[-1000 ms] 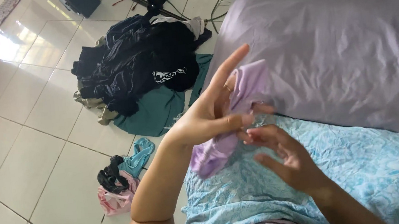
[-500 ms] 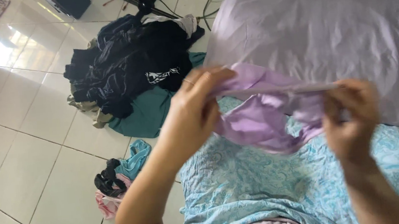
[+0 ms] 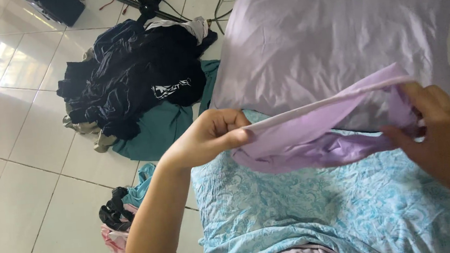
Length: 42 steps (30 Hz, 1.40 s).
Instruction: Ironing and folding several pairs of underwear on a pillow placed on the floor.
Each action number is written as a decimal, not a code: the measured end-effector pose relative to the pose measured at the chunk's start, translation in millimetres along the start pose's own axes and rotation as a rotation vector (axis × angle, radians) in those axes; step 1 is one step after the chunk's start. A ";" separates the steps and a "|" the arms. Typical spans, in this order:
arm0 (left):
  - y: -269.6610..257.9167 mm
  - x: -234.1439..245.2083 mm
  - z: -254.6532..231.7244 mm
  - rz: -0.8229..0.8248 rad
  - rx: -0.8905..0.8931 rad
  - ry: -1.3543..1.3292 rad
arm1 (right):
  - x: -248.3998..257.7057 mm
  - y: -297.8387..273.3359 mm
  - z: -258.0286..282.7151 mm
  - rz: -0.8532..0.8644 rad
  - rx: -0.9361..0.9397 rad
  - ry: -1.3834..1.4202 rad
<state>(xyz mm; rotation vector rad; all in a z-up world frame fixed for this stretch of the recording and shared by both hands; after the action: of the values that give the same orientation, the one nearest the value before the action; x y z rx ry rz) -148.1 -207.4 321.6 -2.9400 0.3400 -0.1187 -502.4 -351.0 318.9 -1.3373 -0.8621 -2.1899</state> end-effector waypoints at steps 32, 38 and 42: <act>59.6 98.3 -13.8 -0.562 0.088 1.113 | -101.2 -35.6 -323.6 0.180 -0.376 0.337; 88.3 92.9 -14.6 -0.246 0.346 0.098 | -86.0 -6.6 -286.5 0.168 -0.297 0.551; 125.0 116.9 -11.8 -0.279 0.217 -0.025 | -24.8 59.0 -187.2 0.164 -0.260 0.434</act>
<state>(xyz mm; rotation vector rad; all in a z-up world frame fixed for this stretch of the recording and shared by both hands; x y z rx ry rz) -63.2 -356.4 316.6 -2.7527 -0.0841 -0.1459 -571.2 -523.1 249.5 -0.9370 -0.3043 -2.3848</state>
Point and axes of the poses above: each hand's wrist, its own y-axis towards the middle knuckle, its own x-axis out of the back of the hand, z = x × y, the point moved 3 cm from there along y, towards the middle knuckle, and after that the axes turned 7 degrees about x, right-handed, at the moved point
